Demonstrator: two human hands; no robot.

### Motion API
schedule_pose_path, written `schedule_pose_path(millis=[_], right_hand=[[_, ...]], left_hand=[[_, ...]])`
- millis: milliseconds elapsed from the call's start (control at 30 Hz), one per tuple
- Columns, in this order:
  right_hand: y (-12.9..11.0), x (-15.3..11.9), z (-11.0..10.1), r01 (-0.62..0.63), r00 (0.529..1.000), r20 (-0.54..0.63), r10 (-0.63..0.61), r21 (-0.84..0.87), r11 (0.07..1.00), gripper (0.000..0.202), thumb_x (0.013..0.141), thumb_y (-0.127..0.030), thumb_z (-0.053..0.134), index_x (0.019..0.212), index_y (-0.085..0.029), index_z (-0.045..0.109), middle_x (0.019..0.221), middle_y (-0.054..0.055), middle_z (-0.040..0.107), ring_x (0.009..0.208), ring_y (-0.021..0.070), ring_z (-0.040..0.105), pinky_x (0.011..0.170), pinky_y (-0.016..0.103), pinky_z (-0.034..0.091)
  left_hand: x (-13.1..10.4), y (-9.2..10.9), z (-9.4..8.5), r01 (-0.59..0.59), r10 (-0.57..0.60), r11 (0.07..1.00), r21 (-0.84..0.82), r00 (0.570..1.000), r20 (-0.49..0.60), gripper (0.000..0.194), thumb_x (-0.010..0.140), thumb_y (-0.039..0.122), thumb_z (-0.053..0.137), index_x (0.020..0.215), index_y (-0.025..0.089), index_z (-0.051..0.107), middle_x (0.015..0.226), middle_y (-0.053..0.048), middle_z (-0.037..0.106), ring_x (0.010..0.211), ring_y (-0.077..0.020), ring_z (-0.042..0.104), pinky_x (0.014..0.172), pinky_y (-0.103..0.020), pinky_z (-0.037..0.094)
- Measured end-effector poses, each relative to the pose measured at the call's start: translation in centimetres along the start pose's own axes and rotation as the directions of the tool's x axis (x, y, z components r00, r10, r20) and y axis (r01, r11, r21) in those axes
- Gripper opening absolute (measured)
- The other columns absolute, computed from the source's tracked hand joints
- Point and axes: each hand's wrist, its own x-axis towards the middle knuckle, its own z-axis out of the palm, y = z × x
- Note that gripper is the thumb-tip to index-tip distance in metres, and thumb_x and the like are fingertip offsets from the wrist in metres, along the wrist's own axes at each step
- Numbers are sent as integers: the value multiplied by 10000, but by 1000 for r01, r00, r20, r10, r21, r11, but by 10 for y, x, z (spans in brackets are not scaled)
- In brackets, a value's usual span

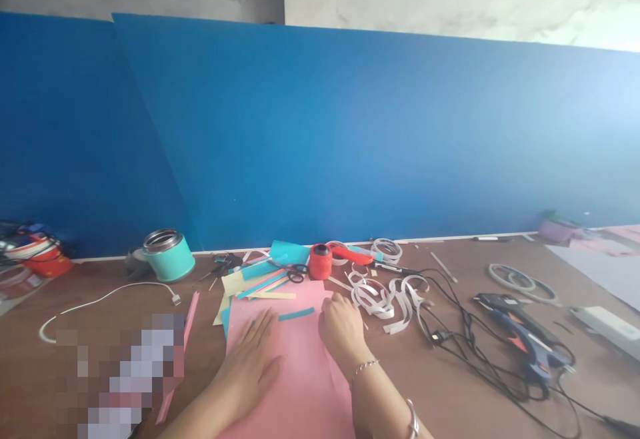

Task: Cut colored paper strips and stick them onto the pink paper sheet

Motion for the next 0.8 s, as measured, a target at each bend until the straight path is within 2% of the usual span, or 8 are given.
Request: schedule_pose_path(millis=[67, 167, 267, 400, 533, 633, 733, 800], right_hand=[[1, 10, 4, 42, 990, -142, -24, 130, 991, 329, 816, -93, 393, 991, -159, 663, 999, 102, 635, 968, 211, 567, 800, 290, 380], [-11, 24, 14, 203, 969, -179, -168, 203, 958, 305, 843, -159, 421, 1042, -195, 649, 1047, 83, 625, 1013, 212, 539, 842, 292, 382], [-32, 37, 21, 379, 919, -175, -354, 145, 914, 329, 834, -165, 449, 1117, -222, 605, 1168, 81, 576, 1094, 233, 483, 888, 320, 365], [-49, 46, 17, 348, 933, -131, -335, 103, 932, 188, 798, -133, 482, 884, -170, 645, 1023, 99, 600, 998, 230, 511, 861, 316, 366], [-46, 36, 1, 340, 938, -137, -317, 198, 920, 146, 803, -150, 490, 794, -210, 623, 911, 40, 629, 893, 189, 540, 744, 262, 369], [-39, 24, -8, 355, 935, -113, -337, 257, 899, 156, 803, -153, 479, 760, -222, 612, 780, 8, 641, 754, 162, 546, 658, 243, 351], [-33, 17, -10, 432, 901, -129, -415, 355, 829, 171, 782, -120, 474, 749, -210, 615, 748, 5, 643, 707, 139, 545, 648, 230, 356], [-29, 17, -7, 449, 891, -147, -430, 426, 785, 178, 770, -111, 469, 753, -204, 620, 750, 7, 644, 700, 132, 549, 656, 226, 371]], left_hand=[[-1, -2, 2, -23, 22, 1000, -14, 999, -43, 623, 919, 410, 351, 1459, 160, 166, 1492, -127, 227, 1366, -295, 236, 1090, -486, 296], [-2, -6, 6, -22, 17, 999, -47, 995, -102, 662, 899, 433, 398, 1458, 157, 174, 1491, -141, 237, 1357, -310, 257, 1056, -487, 354], [-2, -13, 7, -20, 4, 995, -95, 986, -167, 709, 859, 456, 473, 1450, 169, 208, 1476, -151, 296, 1337, -321, 310, 1022, -486, 402], [2, -24, -2, -21, -31, 981, -191, 964, -265, 630, 825, 347, 544, 1399, 219, 319, 1411, -128, 431, 1297, -312, 392, 1017, -496, 404], [9, -33, -16, 67, -221, 943, -327, 859, -462, 534, 853, 155, 428, 1368, 254, 331, 1354, -103, 478, 1279, -254, 414, 1022, -473, 392], [12, -36, -22, 76, -276, 929, -363, 797, -538, 576, 865, 196, 452, 1404, 270, 262, 1412, -104, 399, 1319, -266, 340, 1047, -492, 342], [13, -36, -25, 53, -239, 929, -366, 842, -484, 587, 872, 247, 467, 1417, 286, 251, 1445, -89, 360, 1343, -278, 290, 1059, -501, 310], [13, -34, -27, 36, -198, 935, -353, 879, -434, 492, 874, 265, 463, 1357, 303, 378, 1435, -64, 385, 1350, -288, 268, 1066, -518, 284]])
